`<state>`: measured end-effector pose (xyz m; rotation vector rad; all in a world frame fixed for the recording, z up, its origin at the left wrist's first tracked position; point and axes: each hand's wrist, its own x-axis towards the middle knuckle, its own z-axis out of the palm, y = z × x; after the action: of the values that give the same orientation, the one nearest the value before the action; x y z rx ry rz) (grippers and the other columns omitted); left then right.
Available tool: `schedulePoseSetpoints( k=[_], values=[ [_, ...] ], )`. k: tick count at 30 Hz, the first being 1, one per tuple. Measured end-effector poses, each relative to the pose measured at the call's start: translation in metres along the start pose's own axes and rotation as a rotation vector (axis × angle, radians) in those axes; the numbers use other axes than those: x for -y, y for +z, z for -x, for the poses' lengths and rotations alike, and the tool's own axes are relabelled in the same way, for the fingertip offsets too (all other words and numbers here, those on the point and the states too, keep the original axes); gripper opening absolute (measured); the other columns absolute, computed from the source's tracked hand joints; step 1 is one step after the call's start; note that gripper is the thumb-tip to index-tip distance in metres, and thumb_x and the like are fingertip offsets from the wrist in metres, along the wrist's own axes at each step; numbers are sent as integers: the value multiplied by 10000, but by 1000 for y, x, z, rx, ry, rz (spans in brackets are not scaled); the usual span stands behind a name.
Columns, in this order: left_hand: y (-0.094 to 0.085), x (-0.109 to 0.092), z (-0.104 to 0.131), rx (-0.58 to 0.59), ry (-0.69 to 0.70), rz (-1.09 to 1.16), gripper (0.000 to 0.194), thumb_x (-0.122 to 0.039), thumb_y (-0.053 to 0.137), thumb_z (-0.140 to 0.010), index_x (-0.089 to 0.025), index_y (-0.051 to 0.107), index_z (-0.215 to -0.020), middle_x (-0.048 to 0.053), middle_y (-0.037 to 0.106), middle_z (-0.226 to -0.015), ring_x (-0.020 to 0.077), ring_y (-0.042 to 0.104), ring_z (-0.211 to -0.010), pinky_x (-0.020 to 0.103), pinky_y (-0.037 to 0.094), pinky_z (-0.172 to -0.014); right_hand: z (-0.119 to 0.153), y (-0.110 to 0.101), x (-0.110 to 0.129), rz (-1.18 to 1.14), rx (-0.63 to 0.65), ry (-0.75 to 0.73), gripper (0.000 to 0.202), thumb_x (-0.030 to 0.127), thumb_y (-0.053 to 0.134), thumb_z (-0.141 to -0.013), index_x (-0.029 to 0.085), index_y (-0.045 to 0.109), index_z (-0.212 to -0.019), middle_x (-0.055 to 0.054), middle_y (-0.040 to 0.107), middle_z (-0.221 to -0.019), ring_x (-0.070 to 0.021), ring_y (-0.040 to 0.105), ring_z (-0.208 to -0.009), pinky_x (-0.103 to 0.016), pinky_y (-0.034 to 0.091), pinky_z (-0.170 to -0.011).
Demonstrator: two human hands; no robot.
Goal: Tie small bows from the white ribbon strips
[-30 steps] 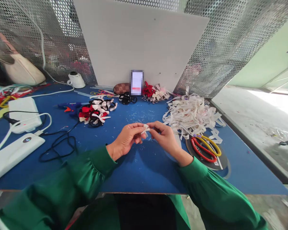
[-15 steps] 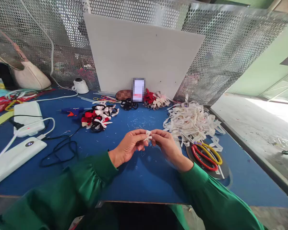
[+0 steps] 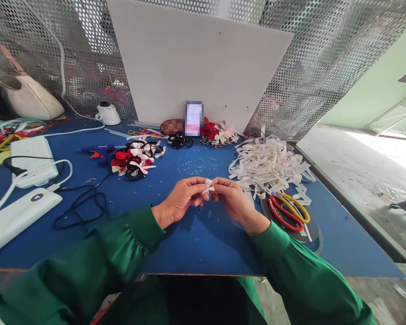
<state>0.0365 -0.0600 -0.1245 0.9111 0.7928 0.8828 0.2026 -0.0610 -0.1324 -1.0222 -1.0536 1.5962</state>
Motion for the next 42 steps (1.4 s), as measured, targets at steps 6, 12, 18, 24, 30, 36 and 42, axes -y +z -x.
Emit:
schedulePoseSetpoints(
  k=[6,12,18,24,30,36,42],
  values=[
    [0,-1,0,-41,24,-76,222,-298,733,-782,-151,615,-899,1,648,-599,63,470,-442,194,337,-459,2,3,2,31,-74,-63,164,298,758,-673,176,652,-642,43,541,-558,-81,426,-521,-251,312,-547],
    [1,-1,0,-46,44,-58,224,-272,722,-789,-179,533,-864,-10,653,-595,58,466,-423,187,326,-453,2,3,3,108,-34,-99,168,322,733,-717,177,652,-689,32,574,-615,-89,440,-550,-260,339,-573],
    [0,-2,0,-73,92,55,261,-262,754,-776,-196,508,-835,-35,640,-589,45,420,-404,196,365,-475,3,4,3,155,165,-37,232,368,719,-780,186,686,-919,-4,675,-782,-120,577,-652,-276,426,-646],
    [-3,2,-5,-149,120,88,249,-258,788,-744,-169,668,-942,-16,662,-614,44,409,-419,203,399,-486,3,3,-2,423,46,-172,275,445,652,-865,185,631,-776,21,581,-683,-108,514,-571,-260,384,-561],
    [-5,5,-5,-171,102,48,261,-316,810,-742,-160,750,-943,10,695,-691,50,490,-475,199,407,-503,13,3,-1,1161,-130,-664,209,239,496,-969,178,670,-873,-43,634,-792,-142,537,-652,-278,357,-611],
    [-2,-2,-2,-116,59,-15,286,-364,809,-753,-145,777,-934,20,700,-782,51,523,-533,211,441,-554,17,2,2,1352,-188,-746,245,232,466,-988,199,704,-941,-63,653,-832,-159,582,-682,-281,376,-622],
    [-3,-1,-3,-88,80,-60,252,-300,800,-748,-152,776,-951,24,716,-795,64,542,-541,228,456,-578,18,1,4,1118,-208,-710,239,287,504,-998,245,727,-920,-53,680,-882,-166,635,-779,-279,443,-685]
  ],
)
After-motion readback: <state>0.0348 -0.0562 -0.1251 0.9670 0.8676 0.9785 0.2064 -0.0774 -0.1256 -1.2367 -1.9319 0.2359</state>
